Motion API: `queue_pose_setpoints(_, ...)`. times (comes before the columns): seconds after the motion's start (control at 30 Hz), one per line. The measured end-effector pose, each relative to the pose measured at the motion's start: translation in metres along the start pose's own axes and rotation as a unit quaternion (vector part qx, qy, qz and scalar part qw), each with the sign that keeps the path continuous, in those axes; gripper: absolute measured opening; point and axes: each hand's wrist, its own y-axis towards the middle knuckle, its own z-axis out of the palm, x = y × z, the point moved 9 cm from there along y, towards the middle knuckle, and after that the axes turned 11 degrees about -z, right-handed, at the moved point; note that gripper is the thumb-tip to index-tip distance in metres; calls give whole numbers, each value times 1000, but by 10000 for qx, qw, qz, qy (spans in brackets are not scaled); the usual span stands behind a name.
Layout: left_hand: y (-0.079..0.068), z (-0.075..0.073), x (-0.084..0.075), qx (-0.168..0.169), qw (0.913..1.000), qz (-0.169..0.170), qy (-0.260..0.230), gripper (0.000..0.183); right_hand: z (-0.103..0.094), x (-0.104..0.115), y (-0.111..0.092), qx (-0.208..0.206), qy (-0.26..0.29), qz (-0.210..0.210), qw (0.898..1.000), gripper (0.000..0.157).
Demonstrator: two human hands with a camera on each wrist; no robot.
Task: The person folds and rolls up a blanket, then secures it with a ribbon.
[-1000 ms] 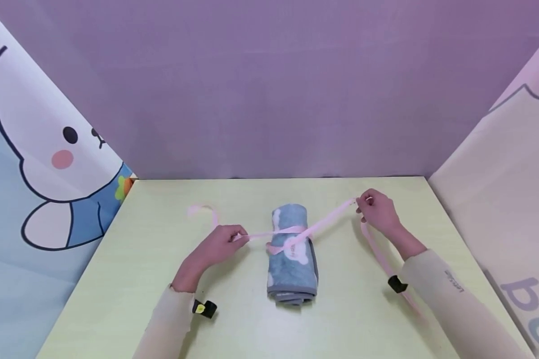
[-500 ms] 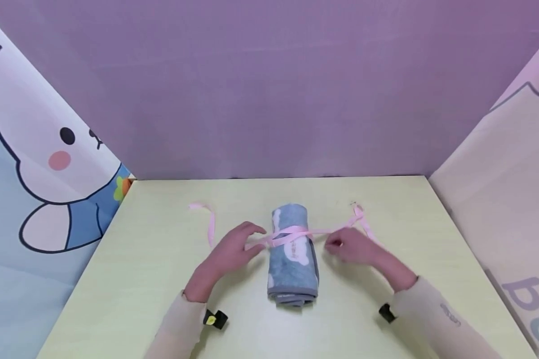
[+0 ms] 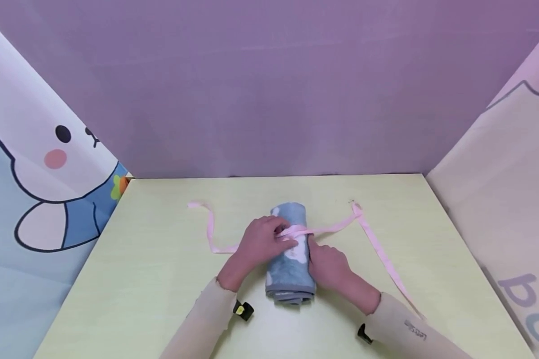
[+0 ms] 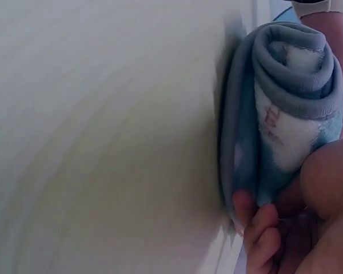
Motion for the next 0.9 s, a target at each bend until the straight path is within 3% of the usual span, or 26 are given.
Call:
queue_pose_setpoints(0.17,7,1,-4,-291,9992,61,277,17,6,3,0,366,109,243,9990,60)
queue_pose_setpoints(0.27,12,1,-7,-460,9986,-26,252,26,11,1,0,564,55,395,9976,64)
queue_pose_setpoints(0.4,19,4,-8,-449,9983,-323,168,33,9,-3,-1,436,-179,491,9977,65)
queue_pose_setpoints(0.6,23,9,-7,-194,9972,-699,170,34,4,3,-2,-8,-674,396,9969,66)
queue_pose_setpoints(0.7,25,14,-4,107,9960,-840,302,38,4,2,0,-87,-659,419,9969,68)
queue_pose_setpoints(0.9,27,24,3,817,9915,-983,222,42,0,-9,12,-451,174,440,9979,73)
